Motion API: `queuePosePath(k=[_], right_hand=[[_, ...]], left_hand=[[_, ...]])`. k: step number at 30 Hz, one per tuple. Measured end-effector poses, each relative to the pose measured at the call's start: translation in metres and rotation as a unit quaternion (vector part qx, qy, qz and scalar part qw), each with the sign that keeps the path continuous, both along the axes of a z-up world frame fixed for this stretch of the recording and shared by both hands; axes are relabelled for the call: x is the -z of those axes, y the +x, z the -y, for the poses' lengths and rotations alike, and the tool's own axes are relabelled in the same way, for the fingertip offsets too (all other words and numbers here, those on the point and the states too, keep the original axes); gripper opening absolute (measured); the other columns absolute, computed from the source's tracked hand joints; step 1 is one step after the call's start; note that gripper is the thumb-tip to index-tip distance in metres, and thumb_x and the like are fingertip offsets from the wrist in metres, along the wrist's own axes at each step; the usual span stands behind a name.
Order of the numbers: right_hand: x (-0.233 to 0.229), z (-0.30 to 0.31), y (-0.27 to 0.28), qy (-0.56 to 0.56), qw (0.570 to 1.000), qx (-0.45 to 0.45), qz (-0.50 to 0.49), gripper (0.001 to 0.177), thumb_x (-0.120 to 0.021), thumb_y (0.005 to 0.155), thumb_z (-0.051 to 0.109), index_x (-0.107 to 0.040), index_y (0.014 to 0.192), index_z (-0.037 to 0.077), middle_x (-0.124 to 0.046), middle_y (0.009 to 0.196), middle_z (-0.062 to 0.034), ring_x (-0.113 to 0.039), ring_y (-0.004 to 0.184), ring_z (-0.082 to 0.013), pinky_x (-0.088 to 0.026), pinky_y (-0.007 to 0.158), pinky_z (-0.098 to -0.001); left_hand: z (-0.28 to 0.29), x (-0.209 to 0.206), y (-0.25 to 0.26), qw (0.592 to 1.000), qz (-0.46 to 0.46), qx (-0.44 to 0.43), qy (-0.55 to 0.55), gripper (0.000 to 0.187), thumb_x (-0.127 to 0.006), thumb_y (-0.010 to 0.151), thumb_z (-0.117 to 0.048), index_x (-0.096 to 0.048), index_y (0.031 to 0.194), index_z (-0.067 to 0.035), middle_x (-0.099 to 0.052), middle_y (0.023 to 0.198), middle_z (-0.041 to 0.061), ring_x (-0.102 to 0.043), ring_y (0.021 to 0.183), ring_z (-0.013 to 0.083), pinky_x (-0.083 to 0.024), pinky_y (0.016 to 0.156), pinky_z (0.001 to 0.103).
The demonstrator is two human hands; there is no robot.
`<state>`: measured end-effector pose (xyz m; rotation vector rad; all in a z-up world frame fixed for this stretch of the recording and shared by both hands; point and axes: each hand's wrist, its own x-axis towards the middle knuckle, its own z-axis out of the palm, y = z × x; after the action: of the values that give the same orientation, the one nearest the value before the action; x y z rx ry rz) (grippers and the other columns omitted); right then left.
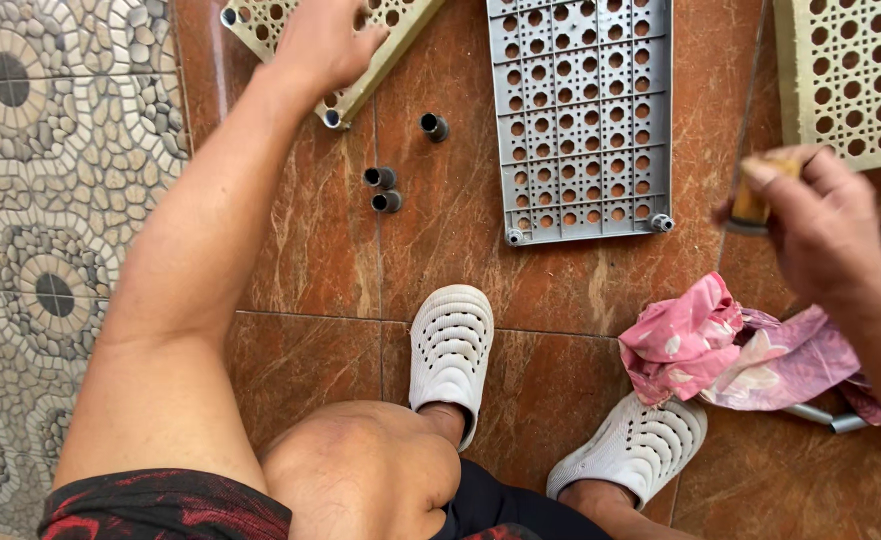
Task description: The person sits on the floor and assembles furniture parts. They wipe metal tubes with a cloth, insert rubber feet into perforated panels, and attach the tubes to the panels to form a structure.
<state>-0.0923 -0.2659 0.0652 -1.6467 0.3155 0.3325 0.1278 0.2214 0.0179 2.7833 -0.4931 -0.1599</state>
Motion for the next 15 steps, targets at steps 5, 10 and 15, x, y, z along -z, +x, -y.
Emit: queuePosePath(k=[5,10,15], right_hand=[[0.060,0.013,-0.033,-0.078,0.968,-0.002,-0.238,0.037,-0.058,0.105,0.036,-0.054,0.115,0.001,-0.062,0.090,-0.0215,-0.065,0.075,-0.0278,-0.057,0.071,-0.0425],[0.083,0.015,-0.041,-0.074,0.956,-0.021,-0.284,0.042,-0.059,0.101,0.039,-0.061,0.115,0.000,-0.065,0.097,-0.0121,-0.063,0.076,-0.0210,-0.054,0.065,-0.0416],[0.072,0.006,-0.023,-0.044,0.966,-0.027,-0.255,0.042,-0.055,0.104,0.039,-0.064,0.115,0.000,-0.064,0.095,-0.0114,-0.058,0.075,-0.0183,-0.052,0.062,-0.0404]], left_hand=[[-0.068,0.050,-0.065,0.950,-0.079,0.003,0.301,0.095,-0.065,0.079,0.001,-0.026,0.164,-0.009,-0.010,0.167,0.025,-0.010,0.156,0.0408,-0.013,0.121,0.066],[-0.086,0.092,-0.067,0.901,0.049,0.033,0.431,0.111,-0.067,0.069,0.001,-0.015,0.165,-0.019,-0.006,0.166,0.023,-0.004,0.152,0.0394,-0.001,0.114,0.065],[-0.077,0.104,-0.060,0.948,0.071,0.050,0.307,0.095,-0.074,0.084,-0.016,-0.025,0.165,-0.009,-0.026,0.167,0.021,-0.025,0.153,0.0438,-0.018,0.119,0.069]])
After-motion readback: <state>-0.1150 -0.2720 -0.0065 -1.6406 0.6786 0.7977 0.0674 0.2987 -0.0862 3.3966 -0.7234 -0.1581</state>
